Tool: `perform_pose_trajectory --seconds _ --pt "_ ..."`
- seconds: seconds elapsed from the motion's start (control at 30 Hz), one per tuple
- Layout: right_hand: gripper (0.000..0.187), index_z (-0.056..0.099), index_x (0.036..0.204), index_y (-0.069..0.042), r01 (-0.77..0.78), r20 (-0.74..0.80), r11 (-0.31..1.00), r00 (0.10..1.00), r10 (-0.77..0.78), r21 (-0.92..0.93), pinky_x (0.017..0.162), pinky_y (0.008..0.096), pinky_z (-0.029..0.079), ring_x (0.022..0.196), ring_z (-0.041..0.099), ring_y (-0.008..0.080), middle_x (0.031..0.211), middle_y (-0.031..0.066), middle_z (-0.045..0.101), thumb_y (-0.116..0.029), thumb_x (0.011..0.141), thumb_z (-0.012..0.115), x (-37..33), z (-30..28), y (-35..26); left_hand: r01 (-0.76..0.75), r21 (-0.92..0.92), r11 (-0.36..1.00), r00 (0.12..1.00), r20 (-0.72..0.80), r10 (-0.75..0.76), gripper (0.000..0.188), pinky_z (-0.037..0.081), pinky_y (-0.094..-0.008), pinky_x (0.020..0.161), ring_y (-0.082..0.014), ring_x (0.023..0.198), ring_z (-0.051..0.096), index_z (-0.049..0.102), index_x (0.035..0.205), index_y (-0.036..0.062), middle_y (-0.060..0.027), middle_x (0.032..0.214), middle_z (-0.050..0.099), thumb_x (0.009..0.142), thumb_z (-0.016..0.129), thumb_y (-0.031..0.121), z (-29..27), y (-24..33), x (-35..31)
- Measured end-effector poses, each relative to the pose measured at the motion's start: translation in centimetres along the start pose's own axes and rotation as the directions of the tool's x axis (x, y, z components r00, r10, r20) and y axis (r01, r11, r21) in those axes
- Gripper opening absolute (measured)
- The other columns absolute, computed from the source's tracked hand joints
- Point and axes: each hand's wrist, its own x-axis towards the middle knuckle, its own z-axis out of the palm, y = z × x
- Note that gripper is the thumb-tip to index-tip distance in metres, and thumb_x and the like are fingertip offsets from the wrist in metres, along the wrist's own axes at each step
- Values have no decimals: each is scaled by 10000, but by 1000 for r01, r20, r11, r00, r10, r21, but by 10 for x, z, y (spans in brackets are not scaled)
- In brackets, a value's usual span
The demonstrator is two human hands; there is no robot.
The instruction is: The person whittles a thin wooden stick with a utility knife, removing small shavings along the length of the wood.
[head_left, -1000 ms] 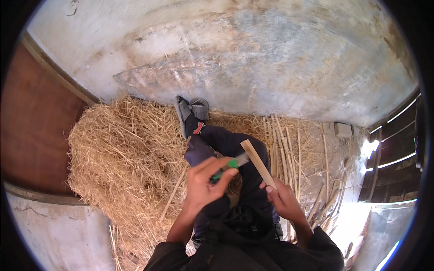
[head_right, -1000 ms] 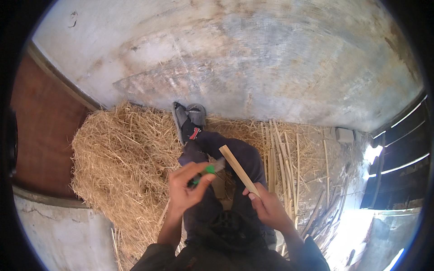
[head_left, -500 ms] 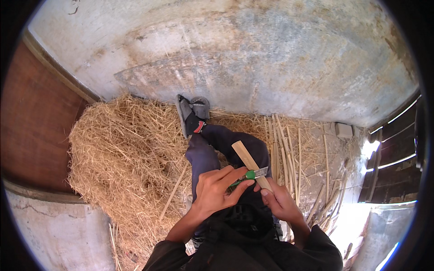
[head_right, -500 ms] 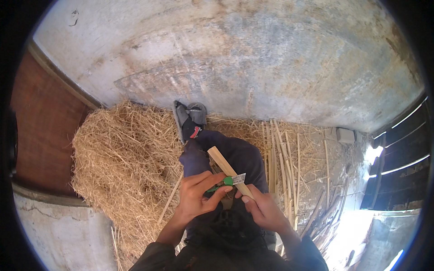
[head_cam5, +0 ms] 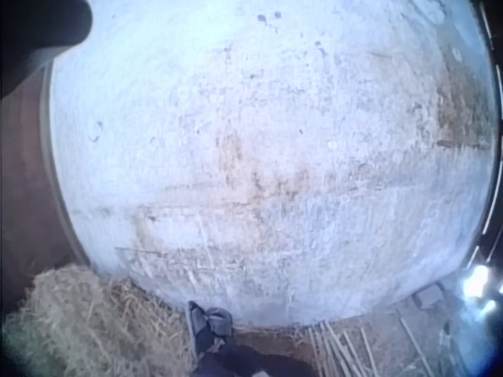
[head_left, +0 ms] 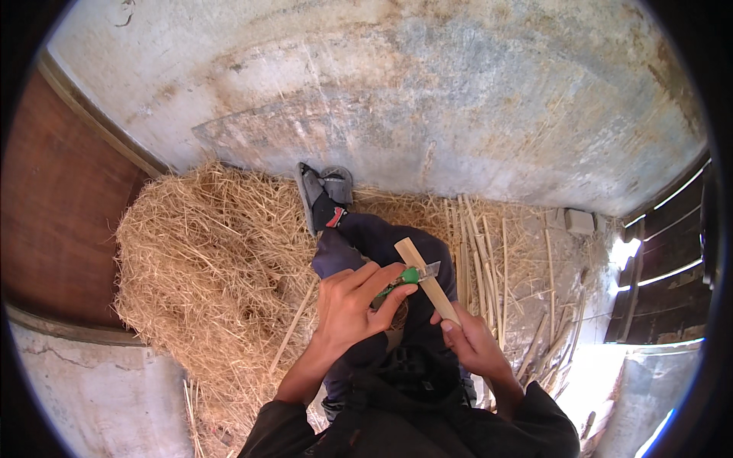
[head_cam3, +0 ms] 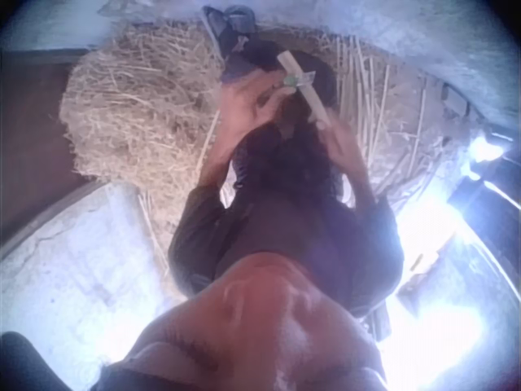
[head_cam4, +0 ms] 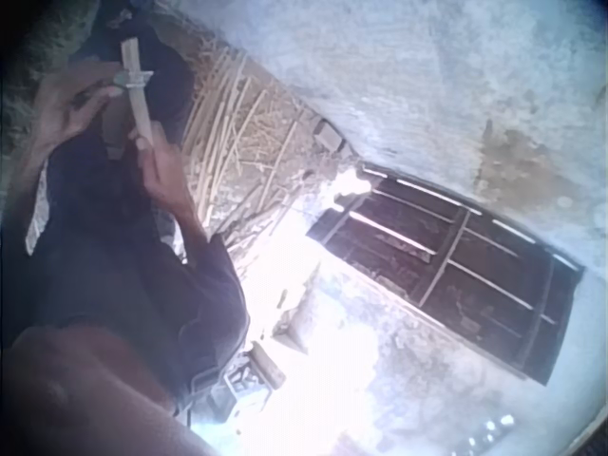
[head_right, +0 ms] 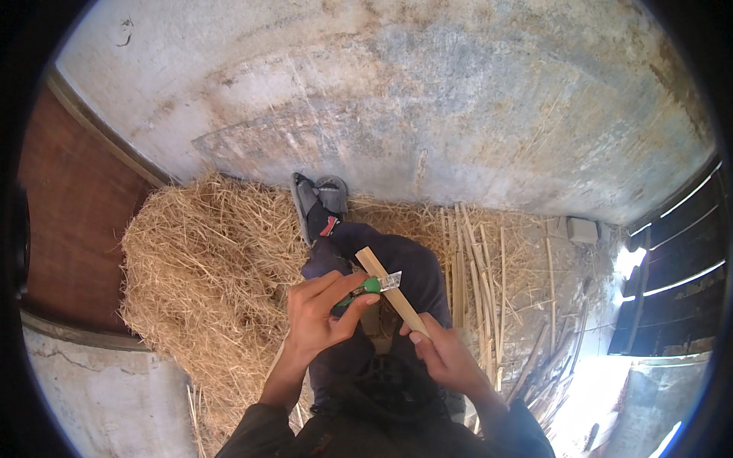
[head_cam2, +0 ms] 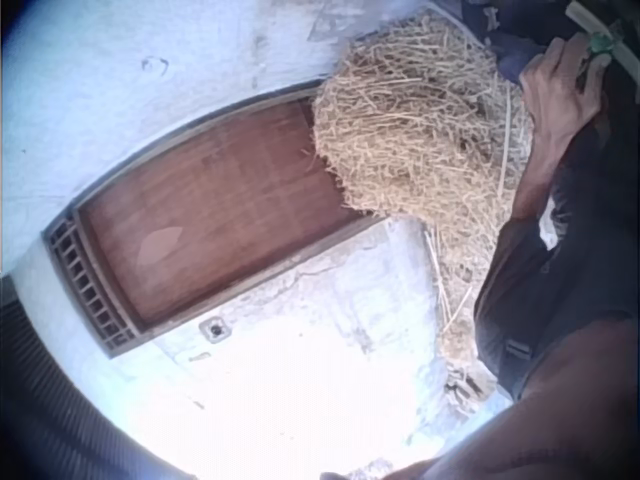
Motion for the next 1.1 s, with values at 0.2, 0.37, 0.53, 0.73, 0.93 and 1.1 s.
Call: perform_pose_trajectory --seconds 0.2,0.37,0.53,0.73,0.93,1.1 --pt "214 633 1267 -88 -57 16 998 998 57 11 627 338 471 625 590 148 696 39 550 -199 1144 499 -8 2 -3 236 104 966 914 -361 -185 192 529 -383 583 -327 663 732 810 1086 22 -175 834 762 978 775 176 3 -42 19" --pt "204 641 1257 -90 -161 -99 987 982 160 -6 607 325 447 614 558 123 687 38 540 -180 1134 506 -15 -1 10 445 -46 895 847 -302 -437 272 400 -338 554 -144 598 555 801 1103 -11 -78 695 672 1045 736 248 -21 -103 19" --pt "206 643 1276 -91 -19 -75 1000 997 18 -8 611 332 458 605 556 138 684 29 542 -168 1131 518 1 -1 8 396 -455 797 886 -36 -461 233 298 -234 606 -14 691 453 743 1149 12 81 764 562 1056 740 225 12 -77 -20" --pt "212 640 1293 -92 -8 65 1000 998 9 -26 645 333 476 621 576 150 689 30 546 -179 1136 528 2 -1 0 324 -788 523 912 114 -393 244 362 -188 676 3 756 481 690 1212 18 77 864 608 1006 789 105 23 -29 -17" --pt "249 637 1292 -65 -56 169 991 985 35 121 652 328 463 631 548 134 697 34 526 -222 1153 503 7 0 -5 379 -854 356 859 181 -480 94 345 -194 645 6 722 455 682 1018 45 85 792 549 1039 760 94 33 -16 -18" --pt "298 633 1325 -43 -114 218 973 973 69 202 654 308 451 648 530 124 707 27 517 -247 1164 486 8 -1 0 354 -846 398 851 116 -512 156 332 -202 615 14 699 429 640 945 60 79 787 567 1047 750 102 35 -6 -14"
